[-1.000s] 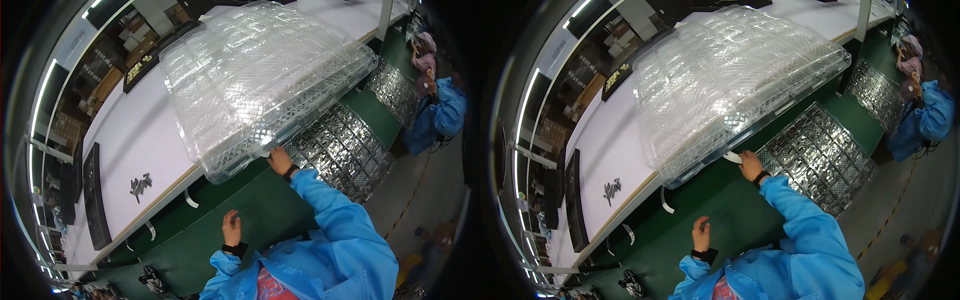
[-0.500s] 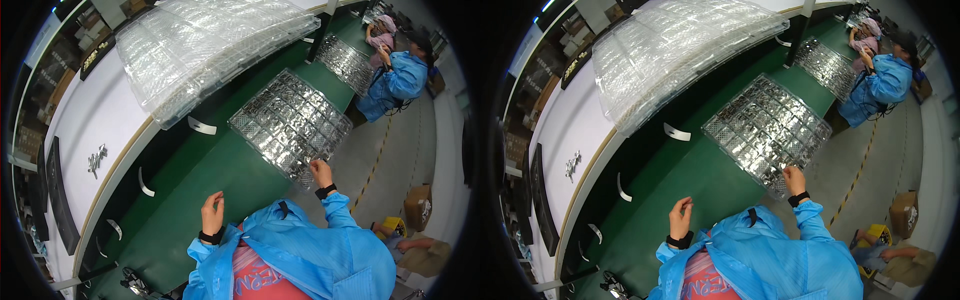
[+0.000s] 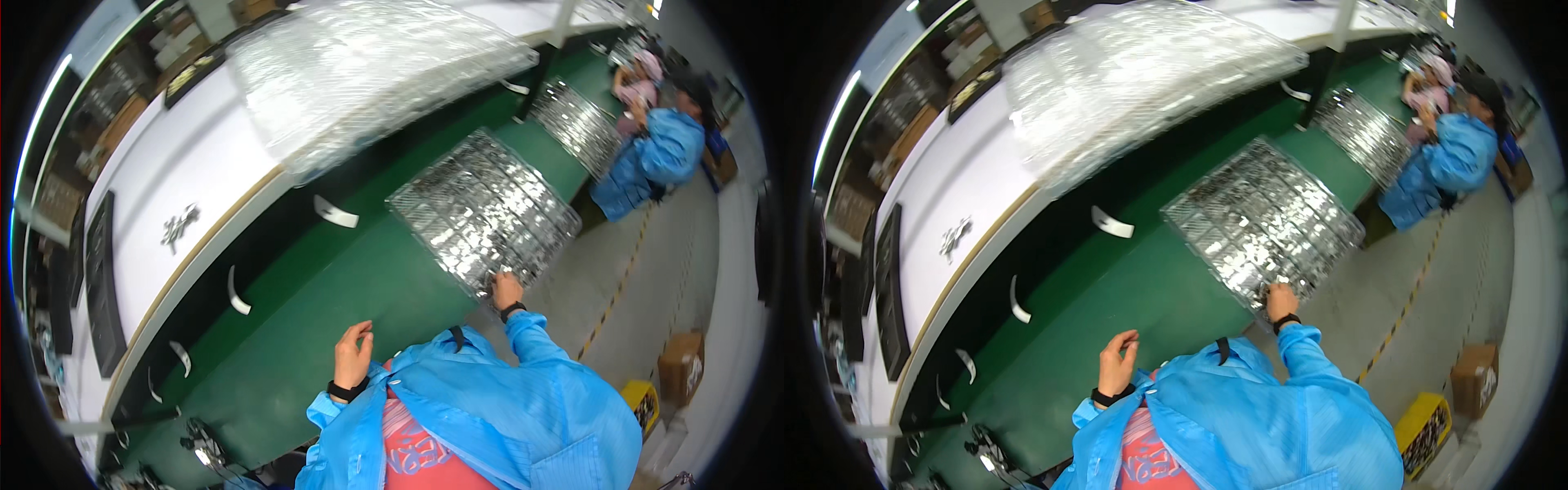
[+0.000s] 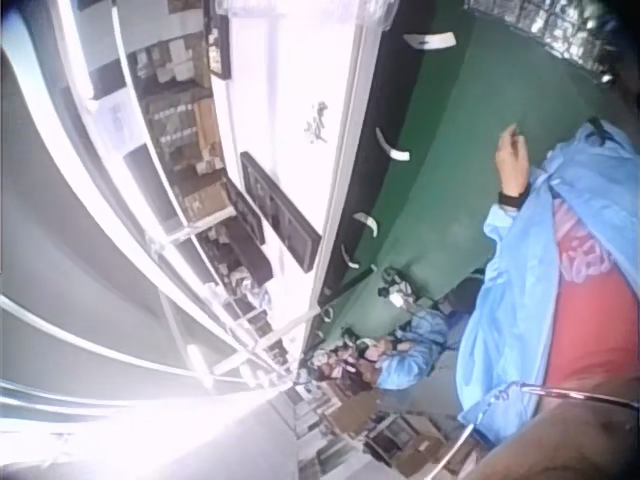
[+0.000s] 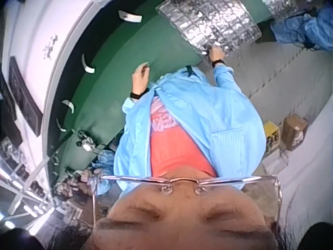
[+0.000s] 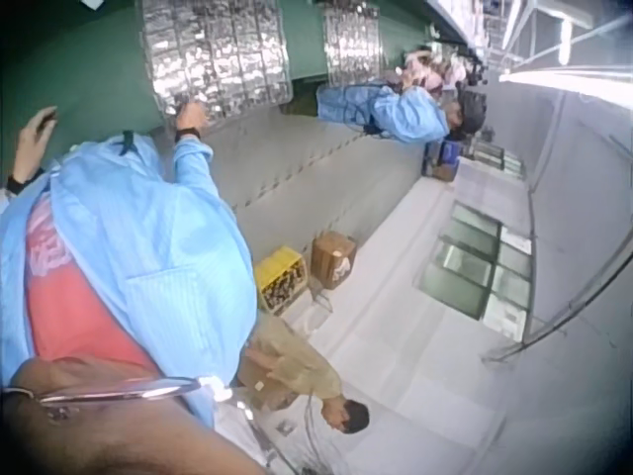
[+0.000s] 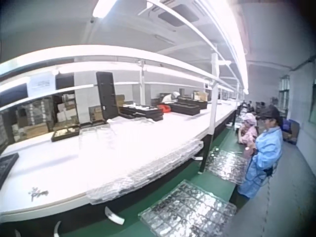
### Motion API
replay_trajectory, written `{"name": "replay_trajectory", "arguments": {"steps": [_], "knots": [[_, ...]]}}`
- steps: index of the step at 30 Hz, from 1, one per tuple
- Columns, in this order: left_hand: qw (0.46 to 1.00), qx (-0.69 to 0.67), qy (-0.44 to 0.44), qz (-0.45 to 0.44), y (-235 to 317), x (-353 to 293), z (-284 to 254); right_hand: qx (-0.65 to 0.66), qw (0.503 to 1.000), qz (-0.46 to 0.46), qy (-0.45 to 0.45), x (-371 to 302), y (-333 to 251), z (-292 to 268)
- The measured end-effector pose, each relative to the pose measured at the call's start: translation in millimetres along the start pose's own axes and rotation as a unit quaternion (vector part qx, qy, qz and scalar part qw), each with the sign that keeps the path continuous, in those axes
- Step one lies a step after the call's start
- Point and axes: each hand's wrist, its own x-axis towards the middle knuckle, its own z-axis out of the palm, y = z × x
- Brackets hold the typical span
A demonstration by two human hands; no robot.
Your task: The person picks up a white plastic component, peels a small adhesive strip from a sheet, and presses it onto the component. They then pick up a small metal piece and press it onto the plastic component before setting it down.
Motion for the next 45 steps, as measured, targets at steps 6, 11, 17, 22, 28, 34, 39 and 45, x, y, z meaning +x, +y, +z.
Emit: {"name": "replay_trajectory", "arguments": {"steps": [6, 11, 17, 22, 28, 34, 39, 45], "knots": [[0.999, 0.016, -0.011, 0.026, -14, -5, 16, -0.031, 0.998, -0.002, -0.063, -2, 38, 13], [0.999, 0.032, 0.017, 0.016, -19, -24, 15, -0.025, 0.998, -0.055, -0.024, 8, 31, 22], [0.999, 0.029, 0.040, 0.009, -21, -26, 15, 0.018, 0.998, -0.044, -0.038, 29, 19, 12], [0.999, 0.000, 0.033, 0.023, -11, -22, 11, 0.266, 0.937, -0.224, -0.027, 47, -33, -15], [0.995, -0.078, 0.021, 0.055, 33, -18, -7, 0.454, 0.823, -0.272, -0.206, -27, -195, -125], [0.982, -0.111, 0.084, 0.130, 33, -23, -12, 0.493, 0.746, -0.294, -0.338, -56, -245, -137], [0.982, -0.120, 0.114, 0.096, 31, -32, -13, 0.476, 0.739, -0.250, -0.407, -56, -256, -130], [0.987, -0.040, 0.120, 0.096, 19, -30, -6, 0.452, 0.755, -0.233, -0.415, -57, -259, -127]]}}
